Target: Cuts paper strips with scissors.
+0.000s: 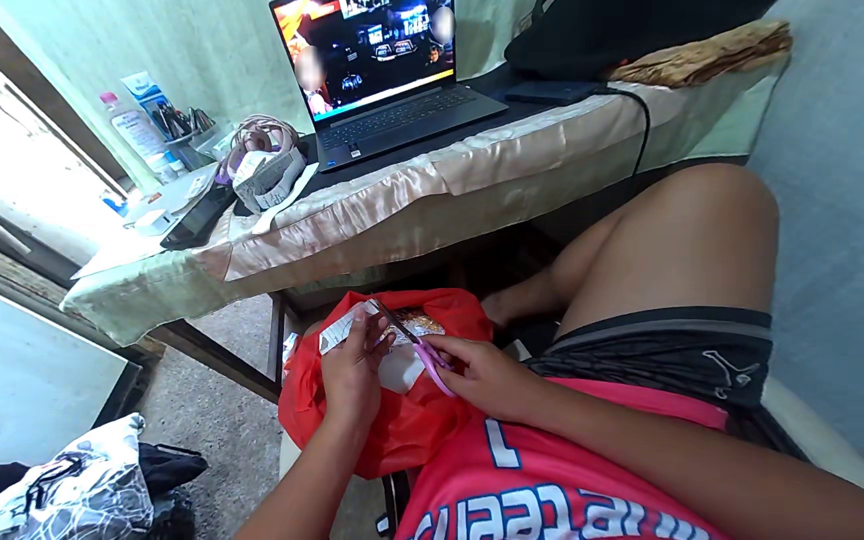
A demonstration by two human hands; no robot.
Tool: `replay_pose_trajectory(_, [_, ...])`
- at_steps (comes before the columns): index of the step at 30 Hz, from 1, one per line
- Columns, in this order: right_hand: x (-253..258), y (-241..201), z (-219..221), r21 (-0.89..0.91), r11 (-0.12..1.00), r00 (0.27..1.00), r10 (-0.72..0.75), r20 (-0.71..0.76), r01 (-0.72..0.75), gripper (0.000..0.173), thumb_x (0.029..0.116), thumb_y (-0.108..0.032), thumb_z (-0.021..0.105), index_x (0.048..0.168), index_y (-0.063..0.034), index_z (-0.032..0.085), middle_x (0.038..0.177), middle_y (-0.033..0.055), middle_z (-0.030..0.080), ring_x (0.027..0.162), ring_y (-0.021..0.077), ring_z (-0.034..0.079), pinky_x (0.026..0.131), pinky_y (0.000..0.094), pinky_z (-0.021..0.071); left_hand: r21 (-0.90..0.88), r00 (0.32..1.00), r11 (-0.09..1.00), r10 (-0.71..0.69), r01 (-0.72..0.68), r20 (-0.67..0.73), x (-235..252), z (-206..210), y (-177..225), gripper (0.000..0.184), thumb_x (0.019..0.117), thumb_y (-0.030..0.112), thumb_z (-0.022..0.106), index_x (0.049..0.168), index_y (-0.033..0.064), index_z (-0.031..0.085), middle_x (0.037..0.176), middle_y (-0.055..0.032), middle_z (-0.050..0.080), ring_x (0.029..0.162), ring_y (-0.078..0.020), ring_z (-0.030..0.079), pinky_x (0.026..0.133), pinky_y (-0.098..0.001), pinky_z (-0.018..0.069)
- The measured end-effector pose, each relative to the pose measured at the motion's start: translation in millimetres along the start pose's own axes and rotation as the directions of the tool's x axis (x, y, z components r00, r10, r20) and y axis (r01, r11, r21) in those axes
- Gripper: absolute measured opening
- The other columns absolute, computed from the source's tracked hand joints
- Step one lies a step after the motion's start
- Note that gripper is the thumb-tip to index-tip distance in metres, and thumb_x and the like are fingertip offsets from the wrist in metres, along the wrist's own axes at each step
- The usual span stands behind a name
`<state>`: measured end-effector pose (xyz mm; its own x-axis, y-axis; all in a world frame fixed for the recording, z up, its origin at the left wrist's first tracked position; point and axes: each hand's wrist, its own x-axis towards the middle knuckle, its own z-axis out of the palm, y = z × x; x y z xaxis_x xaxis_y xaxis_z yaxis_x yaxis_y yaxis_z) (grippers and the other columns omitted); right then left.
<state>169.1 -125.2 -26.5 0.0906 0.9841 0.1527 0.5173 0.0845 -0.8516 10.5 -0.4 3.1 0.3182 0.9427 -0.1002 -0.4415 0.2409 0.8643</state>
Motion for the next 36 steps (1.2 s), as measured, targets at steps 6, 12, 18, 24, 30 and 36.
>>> replay_pose_trajectory(6, [0,-1,0,0.009,1.000,1.000,0.011,0.009,-0.011,0.043,0.1032,-0.029,0.056,0.145,-0.0172,0.057,0.112,0.0019,0.070,0.091,0.0056,0.066,0.083,0.0250,0.0556,-0.042,0.999,0.999,-0.027,0.029,0.044,2,-3,-1,0.030,0.1091,0.020,0.049,0.121,-0.0051,0.060,0.105,-0.0181,0.071,0.094,-0.0262,0.072,0.084,-0.0428,0.0610])
replay_pose_trajectory(12, [1,2,1,-0.024,0.999,0.999,0.024,0.024,-0.024,0.044,0.1034,-0.031,0.055,0.146,-0.0187,0.056,0.110,0.0015,0.070,0.090,0.0056,0.065,0.084,0.0262,0.0557,-0.095,0.995,0.993,-0.059,0.067,0.081,-3,-1,-1,0.032,0.1091,0.019,0.048,0.125,-0.0053,0.061,0.111,-0.0183,0.071,0.099,-0.0263,0.072,0.092,-0.0420,0.0593])
replay_pose_trajectory(18, [2,2,0,-0.049,0.998,1.000,0.025,0.015,-0.024,0.045,0.1031,-0.032,0.056,0.146,-0.0188,0.056,0.110,0.0016,0.070,0.093,0.0060,0.066,0.086,0.0267,0.0555,-0.120,0.996,0.990,-0.073,0.079,0.053,-5,2,-2,0.030,0.1080,0.017,0.052,0.127,-0.0058,0.059,0.111,-0.0190,0.071,0.097,-0.0259,0.073,0.089,-0.0392,0.0607])
replay_pose_trajectory(24, [3,1,0,-0.047,0.999,1.000,0.004,0.018,-0.003,0.044,0.1039,-0.031,0.055,0.145,-0.0180,0.057,0.107,0.0019,0.070,0.089,0.0064,0.065,0.083,0.0270,0.0556,-0.178,0.996,0.980,-0.091,0.089,-0.003,-10,7,-4,0.030,0.1079,0.018,0.052,0.125,-0.0053,0.058,0.110,-0.0178,0.073,0.096,-0.0240,0.075,0.089,-0.0359,0.0616])
replay_pose_trajectory(30, [3,-2,-1,-0.063,0.998,0.999,0.014,0.034,-0.012,0.044,0.1052,-0.032,0.053,0.147,-0.0176,0.056,0.106,0.0032,0.070,0.089,0.0075,0.065,0.083,0.0275,0.0552,-0.210,0.994,0.972,-0.111,0.105,-0.019,-12,8,-4,0.030,0.1080,0.019,0.053,0.125,-0.0046,0.058,0.112,-0.0173,0.073,0.099,-0.0237,0.074,0.089,-0.0355,0.0614])
replay_pose_trajectory(36, [4,-1,-1,-0.070,0.997,0.999,0.018,0.033,-0.016,0.041,0.1060,-0.028,0.051,0.145,-0.0185,0.058,0.097,0.0022,0.069,0.081,0.0077,0.063,0.077,0.0270,0.0546,-0.226,0.993,0.968,-0.115,0.107,-0.023,-12,9,-5,0.030,0.1081,0.018,0.052,0.126,-0.0055,0.057,0.112,-0.0180,0.073,0.100,-0.0236,0.074,0.090,-0.0347,0.0609])
